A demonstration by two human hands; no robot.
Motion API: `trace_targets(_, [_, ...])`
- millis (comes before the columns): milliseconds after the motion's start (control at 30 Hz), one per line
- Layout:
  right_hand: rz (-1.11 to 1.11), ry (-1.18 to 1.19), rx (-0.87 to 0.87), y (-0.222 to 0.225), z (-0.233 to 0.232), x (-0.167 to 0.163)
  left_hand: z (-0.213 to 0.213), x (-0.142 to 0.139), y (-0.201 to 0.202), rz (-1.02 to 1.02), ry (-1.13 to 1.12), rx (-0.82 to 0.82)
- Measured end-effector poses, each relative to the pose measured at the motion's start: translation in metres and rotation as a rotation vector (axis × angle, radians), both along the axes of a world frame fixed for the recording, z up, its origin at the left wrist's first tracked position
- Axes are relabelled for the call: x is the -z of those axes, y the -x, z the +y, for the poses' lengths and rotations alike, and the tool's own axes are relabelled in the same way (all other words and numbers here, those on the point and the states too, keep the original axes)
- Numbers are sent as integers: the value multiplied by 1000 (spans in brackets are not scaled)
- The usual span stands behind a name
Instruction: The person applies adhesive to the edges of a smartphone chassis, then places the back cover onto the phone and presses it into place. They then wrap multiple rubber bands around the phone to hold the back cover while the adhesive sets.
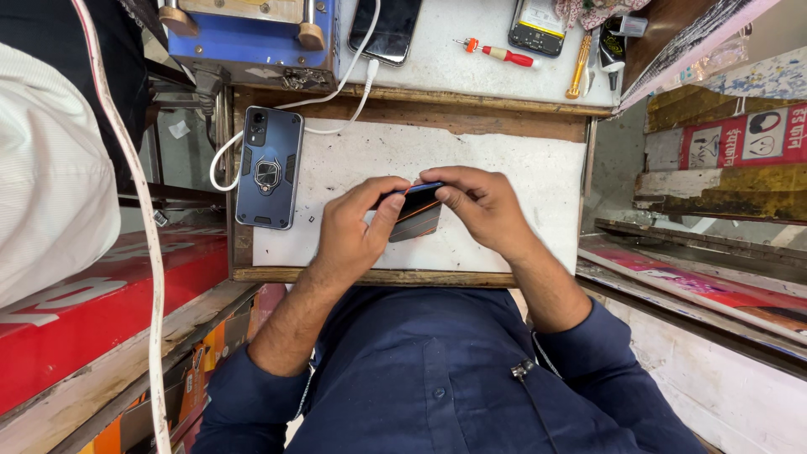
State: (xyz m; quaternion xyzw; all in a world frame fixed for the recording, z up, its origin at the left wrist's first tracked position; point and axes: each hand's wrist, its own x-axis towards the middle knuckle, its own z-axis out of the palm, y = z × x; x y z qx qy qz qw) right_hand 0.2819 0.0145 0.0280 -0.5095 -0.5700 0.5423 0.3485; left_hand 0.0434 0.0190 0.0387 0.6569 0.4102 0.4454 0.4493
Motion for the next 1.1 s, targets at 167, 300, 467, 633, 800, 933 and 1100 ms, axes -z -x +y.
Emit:
trace_targets(167, [148,34,31,9,-6,10,9,-13,2,133,167,12])
trace_targets(300, [170,36,59,11,-14,10,11,-20,3,196,-14,54])
trace_targets(467, [-66,-98,33,9,-18,-7,4,-23,2,190,-76,75])
trace_targets(633, [-229,-297,32,18,-17,-15,-7,-21,-2,214,-168,6])
trace_targets(800, [-272,-504,-22,17,-18,-12,-10,-17,-1,190,-280,1])
trace_targets(933, [-266,-603,-30,15,-17,-2,-7,-14,-3,191,-303,35])
trace_targets(1100, [38,-192,32,17,-21,13,-1,-7,-2,168,-169,-21])
